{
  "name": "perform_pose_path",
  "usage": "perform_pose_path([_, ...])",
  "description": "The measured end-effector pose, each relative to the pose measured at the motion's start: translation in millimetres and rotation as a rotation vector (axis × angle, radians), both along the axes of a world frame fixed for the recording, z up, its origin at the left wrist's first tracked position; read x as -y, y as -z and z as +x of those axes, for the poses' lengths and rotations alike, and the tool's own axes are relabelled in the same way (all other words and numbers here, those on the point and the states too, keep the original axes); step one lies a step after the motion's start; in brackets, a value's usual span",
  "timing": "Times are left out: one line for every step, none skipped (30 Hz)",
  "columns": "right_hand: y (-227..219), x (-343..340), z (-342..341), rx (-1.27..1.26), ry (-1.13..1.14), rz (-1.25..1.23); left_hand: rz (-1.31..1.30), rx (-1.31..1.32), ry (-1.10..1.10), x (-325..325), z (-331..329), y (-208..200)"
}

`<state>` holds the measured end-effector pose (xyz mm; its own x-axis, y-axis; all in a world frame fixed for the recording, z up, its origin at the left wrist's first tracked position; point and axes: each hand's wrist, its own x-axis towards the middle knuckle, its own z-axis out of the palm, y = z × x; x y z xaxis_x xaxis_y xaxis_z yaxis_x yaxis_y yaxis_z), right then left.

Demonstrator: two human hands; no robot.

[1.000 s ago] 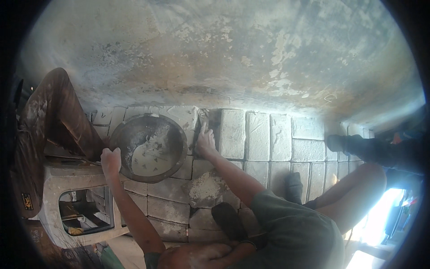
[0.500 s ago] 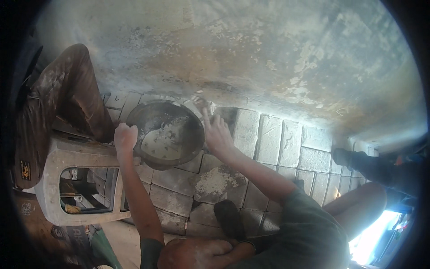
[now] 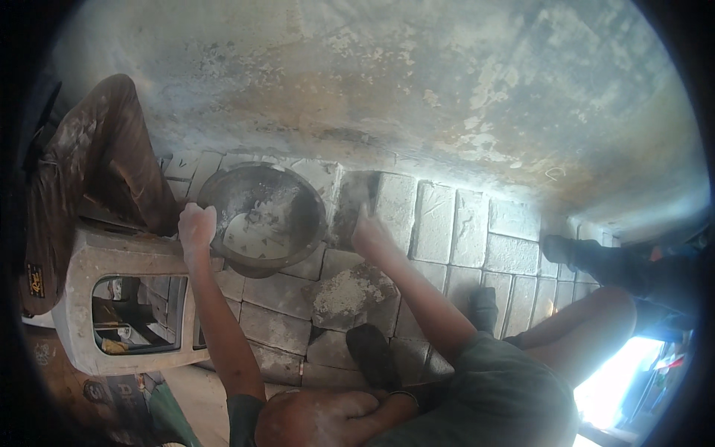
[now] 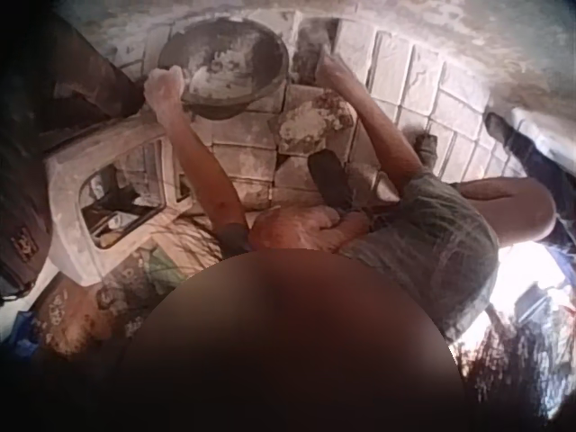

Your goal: The person is applying white grout or plaster to the gaps between stone blocks on a wall using a putty knife.

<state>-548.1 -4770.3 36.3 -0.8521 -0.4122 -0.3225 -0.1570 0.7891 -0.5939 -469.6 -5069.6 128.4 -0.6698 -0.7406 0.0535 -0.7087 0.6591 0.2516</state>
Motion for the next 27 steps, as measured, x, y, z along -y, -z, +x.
perform_pose_path([26,0,0,0.191,-0.024,-0.007,-0.002,-0.001,0.005,4,2,2])
perform_pose_path([50,5,6,0.178,-0.085,-0.025,0.002,0.011,-0.014,9,6,4])
perform_pose_path([74,9,12,0.162,-0.138,-0.035,0.015,0.02,-0.025,9,7,7])
perform_pose_path([95,18,19,0.167,-0.136,-0.042,0.009,0.026,-0.023,9,10,5])
perform_pose_path([113,20,19,0.094,-0.074,0.036,0.008,0.025,-0.024,3,7,3])
perform_pose_path([126,21,15,0.022,-0.011,0.116,0.008,0.023,-0.024,-1,2,3])
perform_pose_path([134,23,11,-0.003,-0.023,0.213,0.011,0.019,-0.013,-4,0,4])
perform_pose_path([136,27,9,-0.003,-0.018,0.213,0.017,0.021,-0.015,-5,1,4])
perform_pose_path([137,30,6,0.01,0.005,0.254,0.024,0.021,-0.016,-7,1,3])
perform_pose_path([139,31,1,0.022,0.029,0.296,0.026,0.018,-0.007,-8,-1,3])
perform_pose_path([134,41,4,0.03,0.022,0.288,0.029,0.027,-0.027,-4,5,3])
perform_pose_path([126,54,7,0.056,0.08,0.261,0.028,0.032,-0.051,3,11,2])
perform_pose_path([116,66,9,0.082,0.138,0.234,0.015,0.039,-0.06,9,17,1])
perform_pose_path([118,64,0,0.077,0.149,0.236,0.023,0.032,-0.063,8,13,3])
perform_pose_path([120,63,-9,0.032,0.143,0.236,0.03,0.025,-0.067,8,11,4])
perform_pose_path([122,63,-17,-0.012,0.135,0.235,0.03,0.021,-0.06,8,10,6])
perform_pose_path([123,65,-25,-0.013,0.139,0.233,0.023,0.018,-0.063,10,10,8])
perform_pose_path([124,68,-32,0.007,0.131,0.186,0.015,0.016,-0.067,12,11,8])
perform_pose_path([125,71,-37,0.027,0.123,0.139,0.011,0.016,-0.067,14,12,9])
perform_pose_path([128,74,-42,0.025,0.127,0.139,0.013,0.022,-0.066,13,11,9])
perform_pose_path([131,79,-47,0.066,0.175,0.1,0.014,0.028,-0.066,12,10,9])
perform_pose_path([134,81,-50,0.106,0.223,0.06,0.016,0.025,-0.061,11,9,9])
perform_pose_path([140,81,-51,0.102,0.226,0.058,0.032,0.021,-0.071,8,7,7])
perform_pose_path([146,80,-50,0.074,0.275,0.025,0.05,0.016,-0.078,5,5,6])
perform_pose_path([152,77,-51,0.044,0.325,-0.008,0.052,0.011,-0.071,2,1,8])
perform_pose_path([151,83,-45,0.052,0.314,-0.017,0.027,0.017,-0.076,5,6,9])
perform_pose_path([151,85,-40,0.05,0.299,-0.037,0.005,0.022,-0.078,7,10,9])
